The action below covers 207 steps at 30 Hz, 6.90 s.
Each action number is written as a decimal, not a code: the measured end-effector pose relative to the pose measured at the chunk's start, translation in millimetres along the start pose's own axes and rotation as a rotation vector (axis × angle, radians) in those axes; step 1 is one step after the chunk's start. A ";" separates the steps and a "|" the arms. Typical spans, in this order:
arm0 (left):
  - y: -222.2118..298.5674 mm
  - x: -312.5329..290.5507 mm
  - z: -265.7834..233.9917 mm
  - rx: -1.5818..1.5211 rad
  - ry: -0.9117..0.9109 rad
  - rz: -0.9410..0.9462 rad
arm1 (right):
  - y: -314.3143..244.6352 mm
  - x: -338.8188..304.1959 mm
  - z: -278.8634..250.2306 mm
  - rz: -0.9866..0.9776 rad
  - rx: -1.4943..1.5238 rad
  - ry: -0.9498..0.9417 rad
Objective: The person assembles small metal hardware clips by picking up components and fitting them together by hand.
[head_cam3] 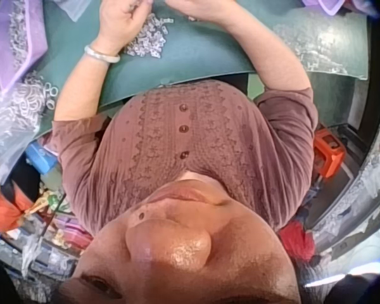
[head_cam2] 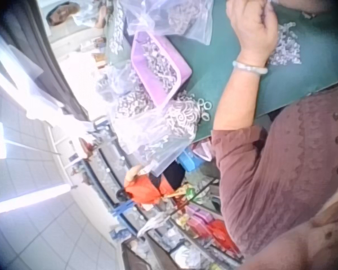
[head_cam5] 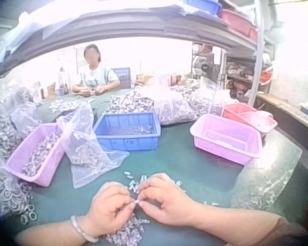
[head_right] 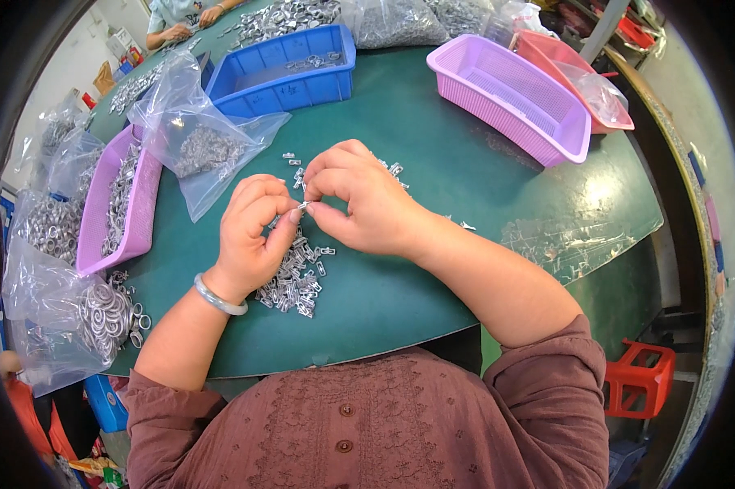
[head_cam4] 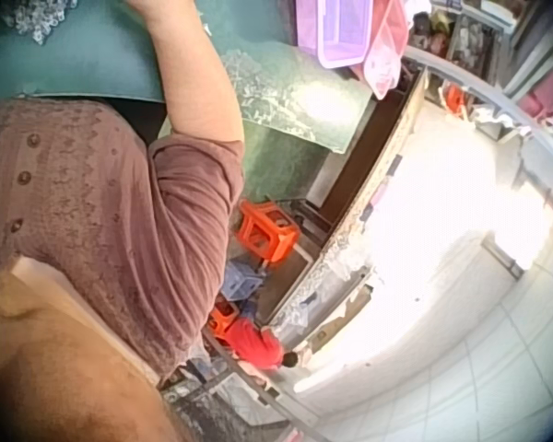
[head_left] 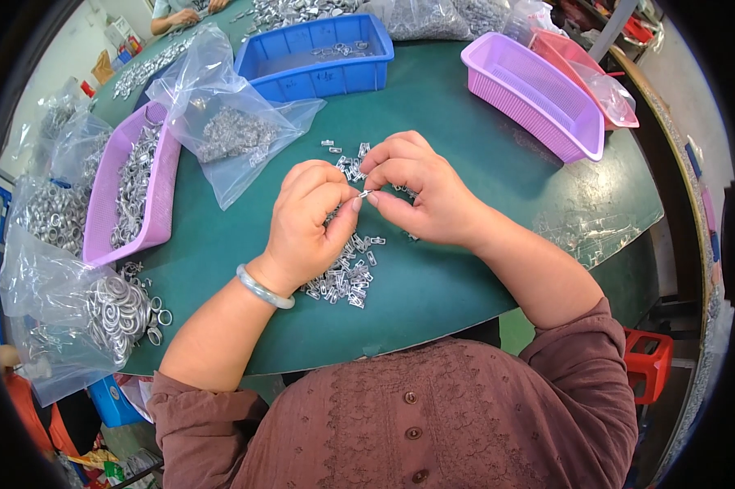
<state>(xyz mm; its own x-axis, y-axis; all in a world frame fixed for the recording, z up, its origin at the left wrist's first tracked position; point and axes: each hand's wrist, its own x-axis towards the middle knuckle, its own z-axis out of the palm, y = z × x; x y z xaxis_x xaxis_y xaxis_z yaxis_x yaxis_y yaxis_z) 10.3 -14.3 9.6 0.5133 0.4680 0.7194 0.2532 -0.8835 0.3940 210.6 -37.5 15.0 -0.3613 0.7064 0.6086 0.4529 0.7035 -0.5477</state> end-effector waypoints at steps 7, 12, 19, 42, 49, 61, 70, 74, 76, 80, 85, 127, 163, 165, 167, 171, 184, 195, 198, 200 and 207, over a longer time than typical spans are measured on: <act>-2.9 -6.5 0.2 -0.201 -0.050 -0.214 | 3.1 -1.5 -0.2 0.086 0.134 -0.044; -2.6 -6.7 -0.1 -0.367 -0.097 -0.355 | 4.1 -1.7 0.1 0.124 0.194 -0.073; -3.8 -7.9 -0.3 -0.481 -0.126 -0.441 | 3.6 -0.8 -1.1 0.166 0.275 -0.146; -5.7 -9.0 0.2 -0.499 -0.141 -0.433 | 5.8 -1.4 0.2 0.179 0.321 -0.169; -5.0 -8.5 0.4 -0.496 -0.137 -0.435 | 7.0 -0.7 0.8 0.180 0.337 -0.177; -11.6 -7.3 2.5 -0.307 -0.071 -0.369 | 4.4 6.9 -7.2 0.121 0.099 -0.154; -11.4 -2.4 13.1 -0.080 -0.103 -0.287 | 62.7 149.7 -56.3 0.253 -0.557 0.145; -16.6 -6.4 7.2 0.020 -0.126 -0.208 | 74.1 159.2 -59.9 0.329 -0.564 0.161; -19.0 -8.8 4.1 0.035 -0.134 -0.219 | 67.1 142.3 -49.6 0.168 -0.514 0.114; -19.0 -12.8 -3.8 0.092 -0.138 -0.233 | 40.9 88.6 -22.5 0.080 -0.500 -0.448; -18.8 -10.3 1.9 0.047 -0.165 -0.266 | 41.0 34.7 -6.1 0.070 -0.458 -0.389; -1.7 -6.8 0.6 -0.321 -0.132 -0.328 | 3.8 -6.4 -8.8 0.161 0.147 -0.109; -1.7 -2.3 -1.7 -0.181 -0.427 -0.039 | 26.4 0.8 6.1 0.079 -0.372 -0.127; -1.5 -1.5 -4.5 -0.191 -0.442 -0.055 | 26.9 1.2 9.8 0.049 -0.438 -0.141; -2.9 -1.6 -6.5 -0.163 -0.434 -0.089 | 26.9 2.3 11.3 0.026 -0.501 -0.158; -8.4 -5.8 -2.8 -0.083 -0.352 -0.153 | 24.1 1.2 4.9 0.034 -0.453 -0.206; -15.3 -8.0 -0.5 0.003 -0.221 -0.286 | 24.5 -0.2 5.8 0.030 -0.403 -0.217; -10.8 -5.9 0.8 -0.079 -0.222 -0.321 | 9.9 -0.7 -1.2 0.147 -0.123 -0.214; -11.1 -6.8 1.4 -0.156 -0.219 -0.325 | 8.4 -1.0 -1.4 0.110 -0.073 -0.198; -11.6 -6.8 1.1 -0.174 -0.224 -0.329 | 8.8 -1.4 -1.6 0.121 -0.016 -0.194; -8.8 -6.1 0.5 -0.226 -0.198 -0.345 | 7.8 -2.4 -3.6 0.135 0.056 -0.178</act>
<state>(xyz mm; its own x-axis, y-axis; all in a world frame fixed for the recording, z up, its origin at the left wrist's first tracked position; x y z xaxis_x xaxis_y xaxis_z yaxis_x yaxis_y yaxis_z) 5.3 -9.4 1.4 0.5831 0.7016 0.4096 0.2627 -0.6400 0.7221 217.9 -34.0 11.3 -0.4407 0.7938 0.4191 0.4628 0.6010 -0.6517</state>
